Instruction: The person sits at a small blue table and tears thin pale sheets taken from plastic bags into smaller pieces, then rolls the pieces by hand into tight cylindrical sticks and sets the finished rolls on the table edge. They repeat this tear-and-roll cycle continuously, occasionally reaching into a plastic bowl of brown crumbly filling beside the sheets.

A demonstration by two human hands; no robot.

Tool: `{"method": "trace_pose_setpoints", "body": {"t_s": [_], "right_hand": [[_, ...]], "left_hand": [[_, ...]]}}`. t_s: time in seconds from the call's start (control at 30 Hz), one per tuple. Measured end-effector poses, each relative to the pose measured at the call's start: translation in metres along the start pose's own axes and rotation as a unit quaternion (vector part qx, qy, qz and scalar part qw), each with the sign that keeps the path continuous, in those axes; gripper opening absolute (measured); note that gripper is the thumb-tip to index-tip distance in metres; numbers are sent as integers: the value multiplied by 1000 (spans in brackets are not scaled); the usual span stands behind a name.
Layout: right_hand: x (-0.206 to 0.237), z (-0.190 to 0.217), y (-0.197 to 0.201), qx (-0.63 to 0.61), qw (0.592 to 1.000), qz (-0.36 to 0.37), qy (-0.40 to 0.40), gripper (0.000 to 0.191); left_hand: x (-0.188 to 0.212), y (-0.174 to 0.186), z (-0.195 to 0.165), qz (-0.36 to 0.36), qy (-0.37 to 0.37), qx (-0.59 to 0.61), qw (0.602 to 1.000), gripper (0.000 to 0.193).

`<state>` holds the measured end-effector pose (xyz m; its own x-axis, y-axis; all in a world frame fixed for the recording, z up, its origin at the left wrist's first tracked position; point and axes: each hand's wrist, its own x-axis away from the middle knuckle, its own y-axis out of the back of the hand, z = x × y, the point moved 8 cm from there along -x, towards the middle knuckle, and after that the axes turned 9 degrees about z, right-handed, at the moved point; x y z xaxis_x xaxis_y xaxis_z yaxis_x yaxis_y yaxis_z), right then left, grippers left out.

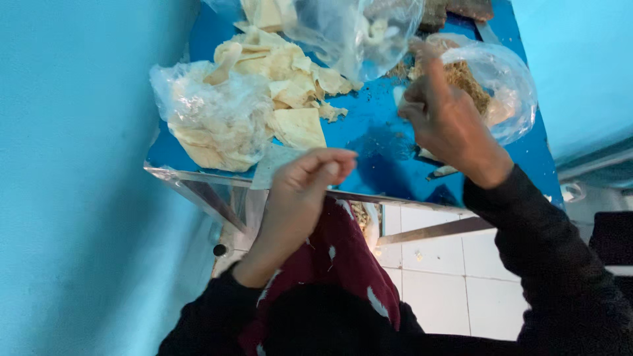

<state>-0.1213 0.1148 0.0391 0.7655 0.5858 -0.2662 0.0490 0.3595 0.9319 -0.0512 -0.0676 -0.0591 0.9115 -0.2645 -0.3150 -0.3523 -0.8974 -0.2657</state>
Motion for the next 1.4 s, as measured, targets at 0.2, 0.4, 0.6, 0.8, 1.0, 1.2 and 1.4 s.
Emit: {"method": "trace_pose_setpoints", "body": {"t_s": [0.2,0.4,0.6,0.8,1.0,1.2,1.4], "right_hand": [[23,27,-6,-298,949,52,-87,90],[59,13,15,-319,943,-10,-96,80],[95,-6,-10,-448,876,105,-144,87],[119,-33,0,-338,907,58,-245,84],[170,-51,48,17,984,-99,-145,58],[257,-134,57,216,916,-152,-303,57],[298,-192,33,291,882,-124,-350,59]], "left_hand": [[-9,-58,-20,36,-108,-151,982,66],[-15,-58,21,-26,3,-44,999,32],[-20,-86,35,19,18,-65,998,29],[-36,-98,18,20,16,-282,959,49],[-25,-109,1,71,-172,-574,797,38],[-56,-115,33,138,-253,-608,740,29],[-92,-122,61,139,-272,-594,744,26]]}}
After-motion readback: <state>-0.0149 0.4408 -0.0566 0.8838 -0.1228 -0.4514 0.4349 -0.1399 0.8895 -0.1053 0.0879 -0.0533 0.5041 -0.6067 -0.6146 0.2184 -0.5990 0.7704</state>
